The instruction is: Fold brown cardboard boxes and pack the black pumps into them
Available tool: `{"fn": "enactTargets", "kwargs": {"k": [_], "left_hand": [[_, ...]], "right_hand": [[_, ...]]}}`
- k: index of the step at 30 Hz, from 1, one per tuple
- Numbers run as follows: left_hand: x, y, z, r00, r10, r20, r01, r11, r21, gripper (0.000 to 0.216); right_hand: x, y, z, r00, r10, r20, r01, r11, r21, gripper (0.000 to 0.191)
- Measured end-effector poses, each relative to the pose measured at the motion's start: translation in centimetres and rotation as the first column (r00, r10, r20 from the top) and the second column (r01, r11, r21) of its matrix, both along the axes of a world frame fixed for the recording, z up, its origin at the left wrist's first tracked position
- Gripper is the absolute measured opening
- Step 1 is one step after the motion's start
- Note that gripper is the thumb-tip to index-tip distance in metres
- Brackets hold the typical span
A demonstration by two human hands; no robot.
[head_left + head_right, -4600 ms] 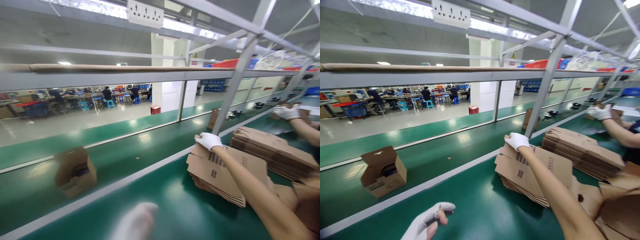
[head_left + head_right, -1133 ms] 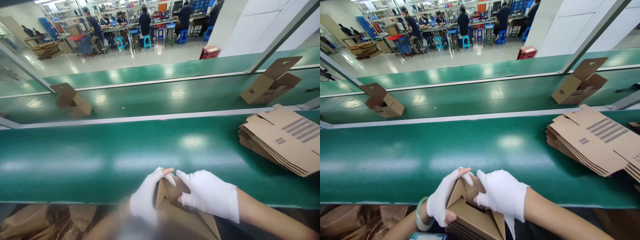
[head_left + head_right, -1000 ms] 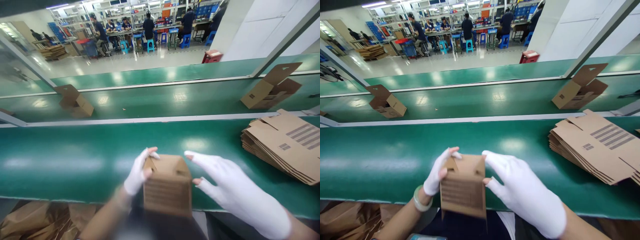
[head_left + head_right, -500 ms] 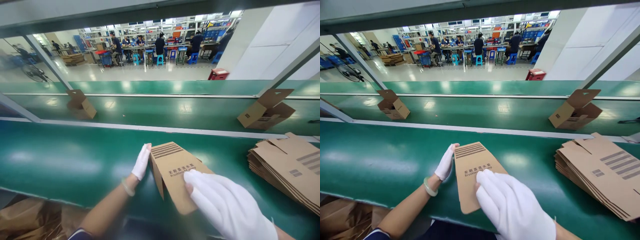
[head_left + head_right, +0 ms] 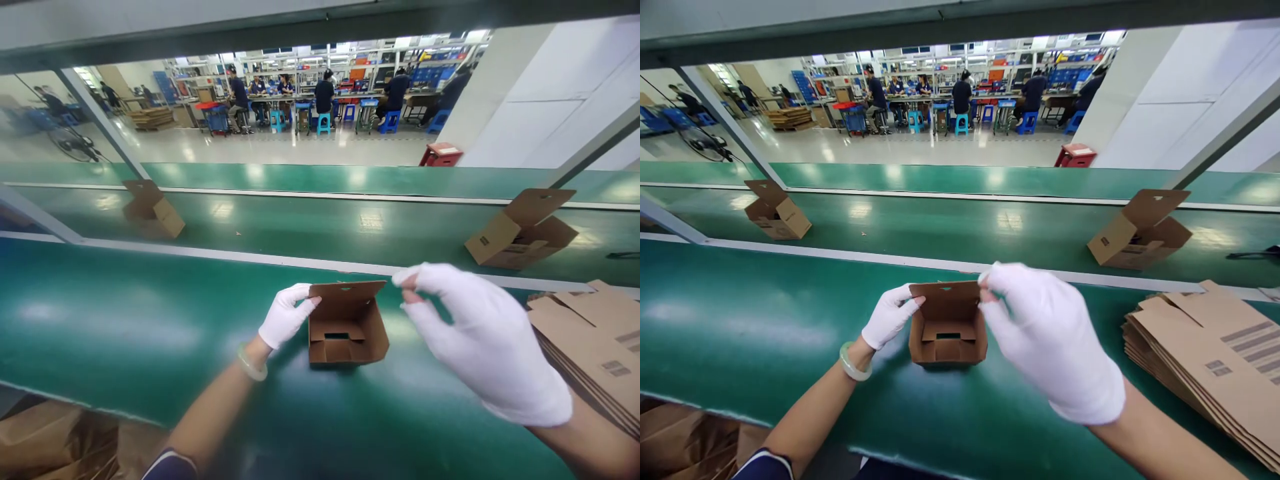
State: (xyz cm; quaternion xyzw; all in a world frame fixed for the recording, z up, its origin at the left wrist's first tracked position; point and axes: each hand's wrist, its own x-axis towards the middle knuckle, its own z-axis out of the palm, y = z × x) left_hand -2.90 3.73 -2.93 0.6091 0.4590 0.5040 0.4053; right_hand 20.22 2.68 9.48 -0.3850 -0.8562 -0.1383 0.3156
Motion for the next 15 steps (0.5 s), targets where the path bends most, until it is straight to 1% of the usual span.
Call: {"fn": "enactTargets", "kwargs": {"k": [1, 2, 3, 4, 5, 6, 8, 10, 11, 13, 14, 15], "left_hand": [[-0.3, 0.4, -0.4, 1.000, 0.004, -0.010, -0.004, 1.000, -0.007, 0.024], [-0.6, 0.8, -0.6, 1.000, 0.006, -0.018, -0.006, 1.000, -0.011, 0.025], [-0.8, 1.0, -0.6, 1.000, 0.001, -0.023, -0.002, 1.000, -0.013, 0.025], [-1.0, 1.3, -0.4, 1.000, -0.007, -0.028, 0.007, 1.000, -0.008, 0.025], [-1.2, 1.5, 0.1, 0.999, -0.015, -0.035, 0.015, 1.000, 0.007, 0.026], [-1.3, 1.8, 0.7, 0.999, -0.018, -0.048, 0.020, 0.999, 0.034, 0.028], [-1.5, 2.3, 2.4, 0.996, -0.037, -0.084, 0.047, 0.993, 0.112, 0.033], [-1.5, 3.1, 4.1, 0.986, -0.091, -0.139, 0.117, 0.975, 0.187, 0.027], [-1.4, 3.5, 4.8, 0.976, -0.123, -0.177, 0.161, 0.962, 0.219, 0.021], [-1.3, 4.1, 5.7, 0.952, -0.163, -0.259, 0.233, 0.934, 0.270, 0.013], [-1.2, 4.4, 5.9, 0.943, -0.170, -0.286, 0.254, 0.923, 0.289, 0.013], [-1.1, 4.6, 6.0, 0.935, -0.185, -0.304, 0.277, 0.914, 0.296, 0.015]], "right_hand": [[-0.4, -0.2, -0.3, 0.991, 0.057, 0.124, -0.048, 0.996, -0.076, 0.010], [-1.1, -0.3, -0.7, 0.956, 0.115, 0.270, -0.068, 0.982, -0.178, 0.012], [-1.9, -0.2, -1.2, 0.895, 0.162, 0.415, -0.043, 0.958, -0.283, 0.016], [-2.9, 0.0, -1.9, 0.822, 0.196, 0.535, 0.019, 0.929, -0.369, 0.018], [-4.0, 0.5, -2.6, 0.752, 0.226, 0.619, 0.090, 0.895, -0.436, 0.019], [-5.0, 1.2, -3.4, 0.698, 0.261, 0.667, 0.149, 0.858, -0.491, 0.020], [-6.7, 2.9, -5.1, 0.637, 0.363, 0.680, 0.199, 0.775, -0.600, 0.020], [-7.7, 4.5, -7.0, 0.612, 0.471, 0.635, 0.178, 0.700, -0.691, 0.011], [-8.0, 5.1, -8.1, 0.608, 0.508, 0.610, 0.155, 0.678, -0.719, 0.005], [-8.4, 6.0, -10.3, 0.637, 0.523, 0.566, 0.095, 0.675, -0.731, 0.024], [-8.6, 6.3, -11.5, 0.680, 0.500, 0.536, 0.055, 0.694, -0.717, 0.032], [-8.7, 6.6, -12.5, 0.737, 0.460, 0.496, 0.014, 0.722, -0.692, 0.035]]}}
